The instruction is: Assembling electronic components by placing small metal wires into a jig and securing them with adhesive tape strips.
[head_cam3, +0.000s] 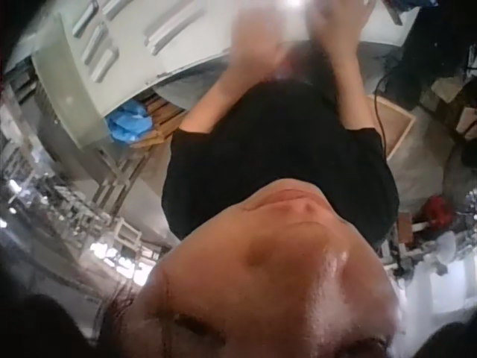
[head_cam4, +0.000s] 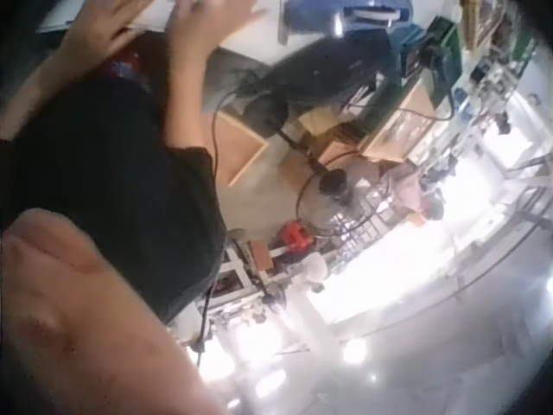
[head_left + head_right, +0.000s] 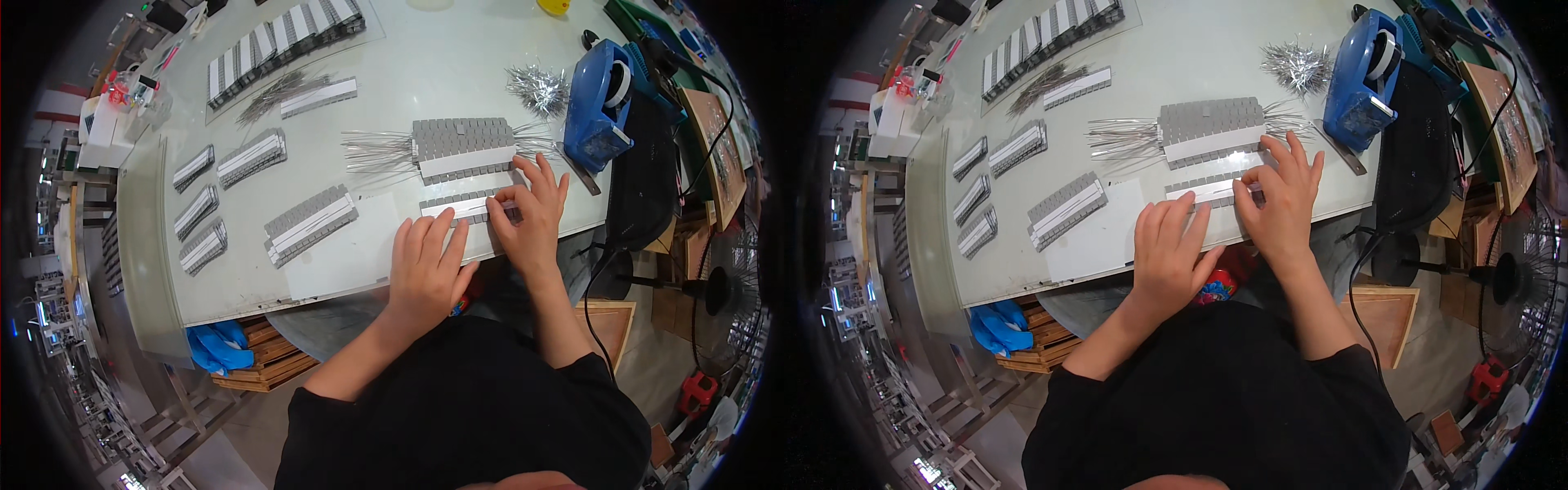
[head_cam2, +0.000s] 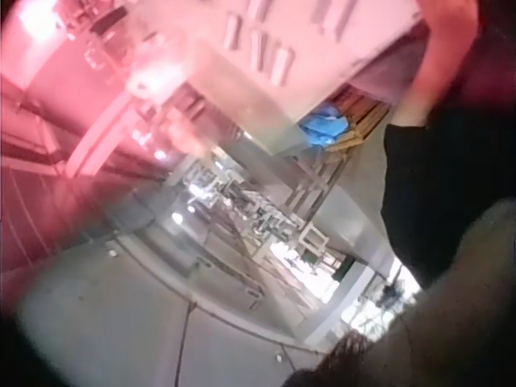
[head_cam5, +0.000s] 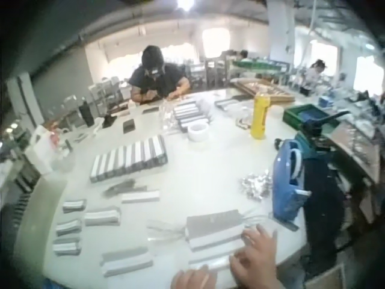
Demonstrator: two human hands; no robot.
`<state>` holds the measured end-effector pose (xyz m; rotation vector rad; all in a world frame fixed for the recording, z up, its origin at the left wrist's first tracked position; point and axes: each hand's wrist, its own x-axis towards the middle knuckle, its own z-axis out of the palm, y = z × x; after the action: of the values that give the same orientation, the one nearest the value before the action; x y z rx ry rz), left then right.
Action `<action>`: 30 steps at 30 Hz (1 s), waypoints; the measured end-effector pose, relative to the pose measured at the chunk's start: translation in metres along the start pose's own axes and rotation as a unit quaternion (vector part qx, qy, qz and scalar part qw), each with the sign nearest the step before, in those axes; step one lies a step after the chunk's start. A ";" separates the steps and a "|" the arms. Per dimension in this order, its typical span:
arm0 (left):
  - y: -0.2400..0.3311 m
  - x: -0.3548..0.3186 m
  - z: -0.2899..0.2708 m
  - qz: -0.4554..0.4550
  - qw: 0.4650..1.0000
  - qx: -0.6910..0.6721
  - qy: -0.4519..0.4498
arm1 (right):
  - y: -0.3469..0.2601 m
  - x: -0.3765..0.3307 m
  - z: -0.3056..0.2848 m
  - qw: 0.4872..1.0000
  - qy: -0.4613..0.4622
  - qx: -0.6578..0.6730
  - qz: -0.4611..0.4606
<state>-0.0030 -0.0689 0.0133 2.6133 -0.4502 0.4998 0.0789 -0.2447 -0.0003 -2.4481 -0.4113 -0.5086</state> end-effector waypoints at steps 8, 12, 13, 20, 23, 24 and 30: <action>-0.004 0.015 0.009 0.030 0.999 -0.015 -0.003 | 0.000 -0.002 0.000 0.999 0.011 0.024 -0.020; -0.004 0.015 0.010 0.032 0.999 -0.010 0.004 | 0.007 -0.010 -0.009 0.992 0.060 0.100 -0.054; -0.004 0.016 0.010 0.033 0.999 -0.007 0.005 | 0.012 -0.015 -0.013 0.993 0.048 0.089 -0.065; -0.005 0.015 0.011 0.038 0.999 -0.001 0.009 | 0.011 -0.025 -0.020 0.996 -0.046 -0.016 -0.077; -0.004 0.017 0.011 0.043 0.999 -0.005 0.022 | 0.011 -0.026 -0.021 0.995 -0.050 -0.015 -0.089; -0.004 0.016 0.011 0.041 0.999 -0.004 0.022 | 0.011 -0.026 -0.021 0.995 -0.051 -0.014 -0.089; -0.006 0.014 0.013 0.045 0.999 0.010 0.018 | 0.012 -0.027 -0.021 0.994 -0.059 -0.011 -0.095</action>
<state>0.0147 -0.0735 0.0058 2.6070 -0.5560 0.5838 0.0543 -0.2713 -0.0026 -2.4816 -0.6969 -0.4504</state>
